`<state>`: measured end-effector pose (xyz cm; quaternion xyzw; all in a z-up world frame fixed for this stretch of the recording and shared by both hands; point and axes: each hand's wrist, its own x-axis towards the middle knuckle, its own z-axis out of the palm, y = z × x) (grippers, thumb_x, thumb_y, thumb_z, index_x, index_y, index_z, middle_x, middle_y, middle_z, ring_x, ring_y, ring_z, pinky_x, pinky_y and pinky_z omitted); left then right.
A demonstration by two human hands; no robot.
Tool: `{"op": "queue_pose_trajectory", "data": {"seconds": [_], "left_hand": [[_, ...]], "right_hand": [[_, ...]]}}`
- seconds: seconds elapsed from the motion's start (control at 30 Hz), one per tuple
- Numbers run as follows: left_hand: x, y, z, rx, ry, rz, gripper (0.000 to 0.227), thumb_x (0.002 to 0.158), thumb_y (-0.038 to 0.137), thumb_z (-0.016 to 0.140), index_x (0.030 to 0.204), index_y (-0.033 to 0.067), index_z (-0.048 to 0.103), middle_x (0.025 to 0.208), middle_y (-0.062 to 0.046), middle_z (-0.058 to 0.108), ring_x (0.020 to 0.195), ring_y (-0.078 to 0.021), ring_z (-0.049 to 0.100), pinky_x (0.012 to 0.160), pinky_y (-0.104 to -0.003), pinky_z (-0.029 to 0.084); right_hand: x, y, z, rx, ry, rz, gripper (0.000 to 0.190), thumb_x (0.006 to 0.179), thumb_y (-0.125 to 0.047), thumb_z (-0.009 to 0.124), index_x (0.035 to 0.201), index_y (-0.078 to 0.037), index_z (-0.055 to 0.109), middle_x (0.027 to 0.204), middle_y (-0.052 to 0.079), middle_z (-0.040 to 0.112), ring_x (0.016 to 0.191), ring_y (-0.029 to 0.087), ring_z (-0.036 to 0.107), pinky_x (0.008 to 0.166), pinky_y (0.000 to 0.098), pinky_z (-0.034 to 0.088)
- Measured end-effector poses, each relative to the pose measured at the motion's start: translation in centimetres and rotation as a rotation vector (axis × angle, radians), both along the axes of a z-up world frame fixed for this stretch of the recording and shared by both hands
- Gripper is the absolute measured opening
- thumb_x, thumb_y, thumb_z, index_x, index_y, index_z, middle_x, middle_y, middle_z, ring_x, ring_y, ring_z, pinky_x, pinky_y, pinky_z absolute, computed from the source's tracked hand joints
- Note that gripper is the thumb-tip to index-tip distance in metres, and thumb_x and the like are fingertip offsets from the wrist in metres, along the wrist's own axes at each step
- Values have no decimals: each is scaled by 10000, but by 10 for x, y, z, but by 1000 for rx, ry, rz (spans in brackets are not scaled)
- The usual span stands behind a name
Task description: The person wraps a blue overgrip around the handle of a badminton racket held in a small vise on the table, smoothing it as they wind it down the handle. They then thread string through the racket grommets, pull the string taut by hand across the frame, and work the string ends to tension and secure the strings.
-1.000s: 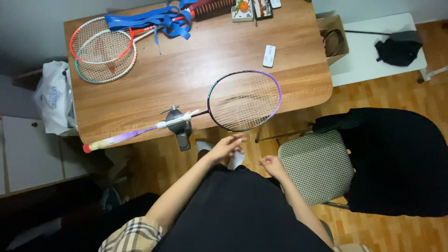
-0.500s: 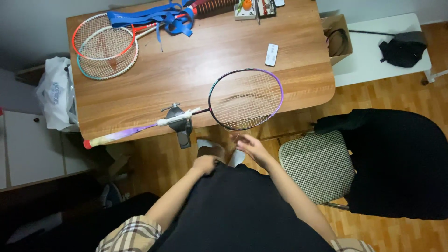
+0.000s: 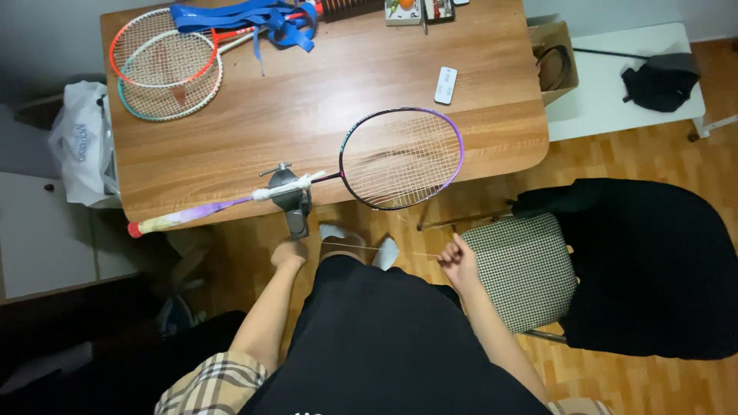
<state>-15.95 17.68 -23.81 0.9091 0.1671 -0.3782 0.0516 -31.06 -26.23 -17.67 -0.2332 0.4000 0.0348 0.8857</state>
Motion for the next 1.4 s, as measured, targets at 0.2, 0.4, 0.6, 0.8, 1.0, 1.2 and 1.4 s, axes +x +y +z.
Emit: {"op": "queue_pose_trajectory", "data": {"seconds": [0.2, 0.4, 0.6, 0.8, 1.0, 1.2, 1.4], "left_hand": [[4, -57, -58, -152, -151, -221, 320, 944, 286, 536, 1082, 103, 759, 1176, -193, 739, 1111, -362, 707, 957, -466, 563], [22, -94, -62, -369, -155, -243, 342, 957, 298, 563, 1095, 60, 765, 1130, -242, 743, 1067, -403, 707, 961, -495, 551], [29, -148, 31, -885, -353, -276, 442, 939, 287, 695, 1283, 12, 670, 1181, -222, 717, 1010, -354, 702, 842, -438, 547], [30, -190, 162, -1535, 478, 472, 352, 935, 244, 613, 1284, 194, 602, 1087, 42, 776, 699, -69, 633, 547, -202, 477], [11, -188, 75, -1578, 447, 175, 267, 1150, 263, 543, 1106, 62, 713, 708, 84, 442, 596, -44, 352, 509, -197, 321], [40, -187, 156, -1234, -129, -512, 172, 911, 74, 571, 950, 115, 733, 903, -39, 759, 848, -236, 715, 761, -382, 549], [35, -199, 190, -884, -203, -747, 291, 863, 101, 545, 1080, 174, 726, 1010, -75, 761, 937, -337, 709, 791, -482, 546]], "right_hand": [[-49, -30, -10, -33, 185, -352, 402, 999, -288, 620, 708, -180, 365, 606, -24, 308, 584, 142, 310, 633, 305, 326], [-67, -67, -59, -344, 423, -223, 176, 958, -165, 628, 1118, -144, 698, 695, -10, 592, 695, 157, 550, 677, 336, 450], [11, -56, -29, -1275, 170, 226, 182, 965, -166, 730, 1063, -13, 748, 969, 55, 753, 859, 116, 683, 796, 274, 548], [179, -8, 162, -1698, -371, 253, 136, 946, -18, 661, 1066, -45, 720, 1034, 96, 737, 911, 201, 713, 802, 314, 573], [311, 29, 183, -1904, -811, 675, 159, 919, -98, 698, 1065, -64, 753, 994, 145, 712, 930, 347, 675, 808, 441, 542], [392, 53, 129, -1909, -538, 1289, 61, 837, -124, 778, 884, -107, 812, 910, 164, 748, 874, 353, 713, 788, 458, 560], [416, 66, 156, -2048, -370, 1532, 263, 675, -262, 931, 811, -80, 798, 878, 172, 718, 849, 360, 709, 717, 465, 570]]}}
